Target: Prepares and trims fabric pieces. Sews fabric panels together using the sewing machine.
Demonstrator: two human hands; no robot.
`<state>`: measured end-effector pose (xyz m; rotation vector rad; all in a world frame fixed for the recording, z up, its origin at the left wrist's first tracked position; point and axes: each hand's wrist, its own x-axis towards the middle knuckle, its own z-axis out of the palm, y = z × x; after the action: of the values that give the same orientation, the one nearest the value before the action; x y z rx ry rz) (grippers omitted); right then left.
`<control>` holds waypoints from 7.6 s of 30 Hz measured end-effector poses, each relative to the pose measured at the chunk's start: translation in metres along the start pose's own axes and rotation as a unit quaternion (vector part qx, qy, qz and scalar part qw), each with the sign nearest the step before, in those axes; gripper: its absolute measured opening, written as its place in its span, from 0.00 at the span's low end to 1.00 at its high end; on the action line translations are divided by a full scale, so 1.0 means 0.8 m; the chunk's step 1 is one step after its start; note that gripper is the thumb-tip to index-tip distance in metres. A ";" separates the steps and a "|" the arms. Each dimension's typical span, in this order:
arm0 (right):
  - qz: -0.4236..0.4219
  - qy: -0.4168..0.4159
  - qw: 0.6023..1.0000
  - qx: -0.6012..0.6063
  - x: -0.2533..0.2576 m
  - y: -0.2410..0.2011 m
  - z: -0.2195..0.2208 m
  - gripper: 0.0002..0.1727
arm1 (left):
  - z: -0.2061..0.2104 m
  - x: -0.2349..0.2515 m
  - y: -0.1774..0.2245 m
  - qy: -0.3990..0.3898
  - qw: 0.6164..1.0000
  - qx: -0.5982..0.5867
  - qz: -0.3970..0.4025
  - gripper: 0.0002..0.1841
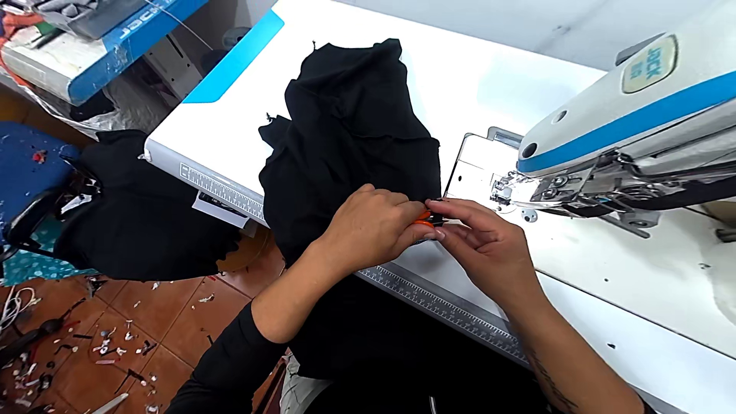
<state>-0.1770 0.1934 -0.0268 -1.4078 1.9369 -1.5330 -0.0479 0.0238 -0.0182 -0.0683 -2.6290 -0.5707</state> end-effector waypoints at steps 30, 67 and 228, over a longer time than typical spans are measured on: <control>0.161 0.008 0.984 0.081 0.014 -0.030 -0.011 0.10 | 0.008 -0.001 0.000 0.008 0.997 -0.038 0.070 0.18; -0.072 -0.380 0.907 -0.166 -0.053 -0.052 -0.039 0.24 | -0.015 0.050 -0.062 0.005 0.937 -0.224 -0.267 0.23; -0.148 -0.075 0.979 0.119 0.013 -0.064 0.005 0.10 | -0.084 -0.021 0.054 0.286 0.958 -0.023 -0.015 0.06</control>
<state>-0.1536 0.1853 0.0189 -1.7018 1.4517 -1.6651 0.0011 0.0366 0.0455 0.1097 -2.0562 -0.5614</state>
